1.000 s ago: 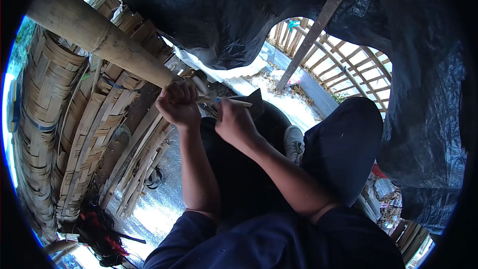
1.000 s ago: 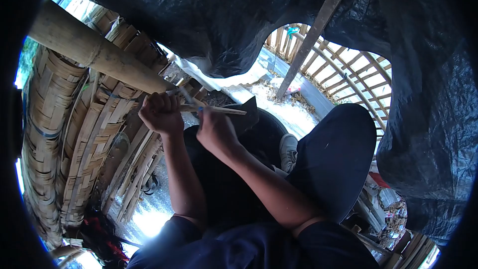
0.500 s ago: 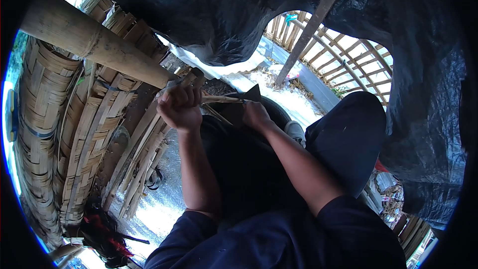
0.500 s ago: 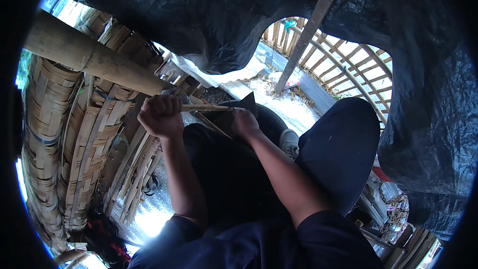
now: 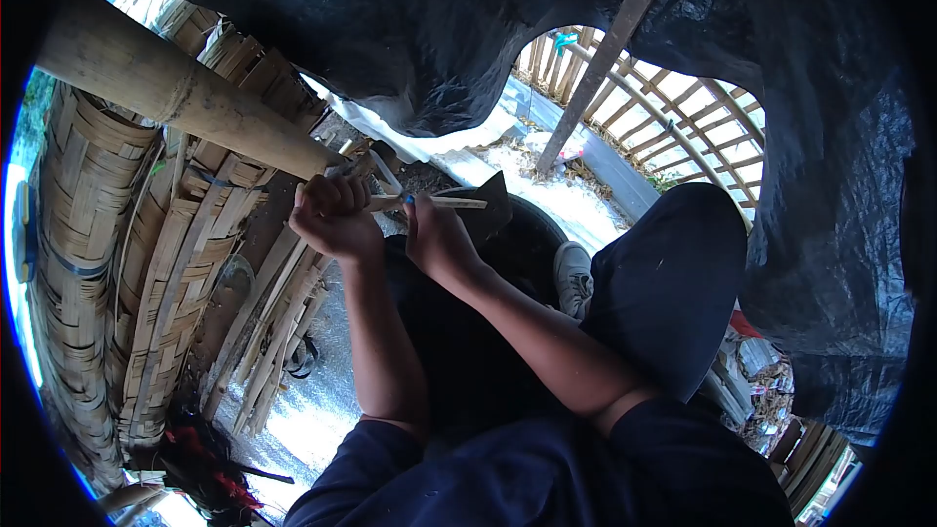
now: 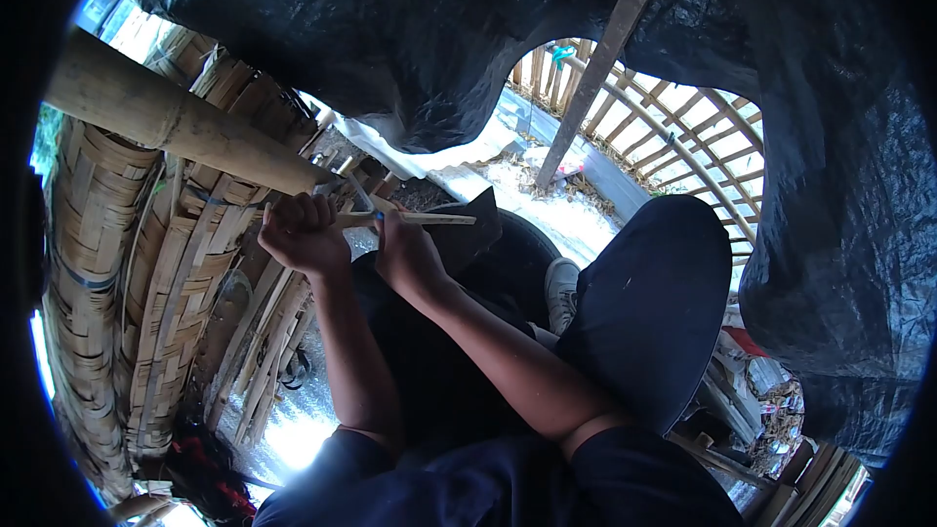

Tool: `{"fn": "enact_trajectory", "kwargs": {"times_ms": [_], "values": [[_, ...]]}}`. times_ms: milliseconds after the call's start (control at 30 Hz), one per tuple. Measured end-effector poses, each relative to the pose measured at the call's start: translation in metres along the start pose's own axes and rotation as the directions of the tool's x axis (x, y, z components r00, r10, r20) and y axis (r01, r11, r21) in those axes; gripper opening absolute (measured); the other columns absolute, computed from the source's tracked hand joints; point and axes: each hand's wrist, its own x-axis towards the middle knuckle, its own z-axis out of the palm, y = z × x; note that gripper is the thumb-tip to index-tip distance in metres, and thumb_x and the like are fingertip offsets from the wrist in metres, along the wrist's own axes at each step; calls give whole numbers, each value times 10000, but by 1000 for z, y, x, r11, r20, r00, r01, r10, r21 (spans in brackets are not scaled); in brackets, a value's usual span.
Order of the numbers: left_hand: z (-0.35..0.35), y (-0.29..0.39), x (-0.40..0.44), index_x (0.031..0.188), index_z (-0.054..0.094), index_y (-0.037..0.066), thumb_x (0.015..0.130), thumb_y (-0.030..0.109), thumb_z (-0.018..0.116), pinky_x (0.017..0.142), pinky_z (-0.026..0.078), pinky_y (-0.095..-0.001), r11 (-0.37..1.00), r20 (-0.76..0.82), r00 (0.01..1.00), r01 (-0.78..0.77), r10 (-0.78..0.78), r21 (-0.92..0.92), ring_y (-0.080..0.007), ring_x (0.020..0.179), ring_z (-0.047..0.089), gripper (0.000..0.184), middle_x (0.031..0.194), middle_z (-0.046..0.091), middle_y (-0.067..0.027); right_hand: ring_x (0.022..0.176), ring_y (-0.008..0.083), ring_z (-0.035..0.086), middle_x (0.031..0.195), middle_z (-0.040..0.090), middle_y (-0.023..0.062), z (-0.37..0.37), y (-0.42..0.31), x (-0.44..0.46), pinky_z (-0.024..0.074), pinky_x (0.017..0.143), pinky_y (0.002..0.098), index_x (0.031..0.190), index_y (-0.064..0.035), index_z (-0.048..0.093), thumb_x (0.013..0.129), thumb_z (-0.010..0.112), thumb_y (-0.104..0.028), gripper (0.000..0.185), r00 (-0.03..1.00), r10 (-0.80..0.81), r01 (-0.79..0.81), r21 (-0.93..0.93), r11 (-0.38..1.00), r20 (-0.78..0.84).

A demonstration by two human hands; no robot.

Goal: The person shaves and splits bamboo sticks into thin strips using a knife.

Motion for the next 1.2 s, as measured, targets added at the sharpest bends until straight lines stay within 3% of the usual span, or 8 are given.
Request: {"fn": "enact_trajectory", "kwargs": {"times_ms": [133,333,367,533,667,733,900,1200], "values": [[-2,2,3,586,243,143,877,341,353,425,140,-279,1000,-59,998,-16,17,14,-89,431,129,369,507,187,34,649,459,607,631,573,283,10,28,5,474,545,511,897,41,480,949,458,-156,204,997,-61,60,-4,998,-49],[3,1,6,592,231,148,876,330,348,429,144,-276,999,-100,995,-22,26,33,-86,436,135,357,518,182,32,706,433,636,663,608,260,17,131,17,506,635,520,866,41,555,930,477,-134,202,993,-117,122,-232,965,36],[6,0,3,594,232,149,878,328,347,428,146,-275,999,-80,996,-25,28,41,-84,436,139,355,520,182,32,723,426,641,676,616,258,18,148,19,511,652,514,849,41,570,926,482,-133,210,999,-12,23,-281,959,40],[7,0,4,606,244,148,887,334,352,425,149,-275,995,-150,988,-30,43,92,-84,438,148,353,529,197,30,751,421,646,705,622,271,-5,114,26,522,688,501,818,41,590,928,480,-150,247,985,114,-60,-357,932,131],[3,0,5,606,250,150,892,340,362,423,140,-277,995,-253,965,-46,67,88,-84,436,147,361,530,199,30,723,434,641,719,613,292,-11,10,15,509,646,500,824,55,548,912,507,-123,202,999,-40,40,-11,999,21],[3,0,3,604,250,149,890,341,365,422,135,-277,997,-207,977,-33,47,69,-83,434,148,363,528,198,31,706,441,634,692,602,289,-2,1,10,499,629,505,827,54,540,922,495,-118,202,995,-101,101,12,995,11],[-7,3,3,596,253,145,885,348,367,421,132,-277,1000,-86,996,-17,18,14,-83,429,150,371,522,197,34,706,449,616,682,589,290,3,6,13,467,591,504,871,57,512,937,483,-110,182,974,-225,225,0,974,31],[-10,3,5,588,250,143,874,335,358,421,139,-278,999,-113,993,-22,25,31,-86,425,138,361,515,176,34,738,450,616,703,603,284,10,51,25,476,633,517,913,52,536,941,472,-154,217,986,-128,134,-49,990,105]]}}
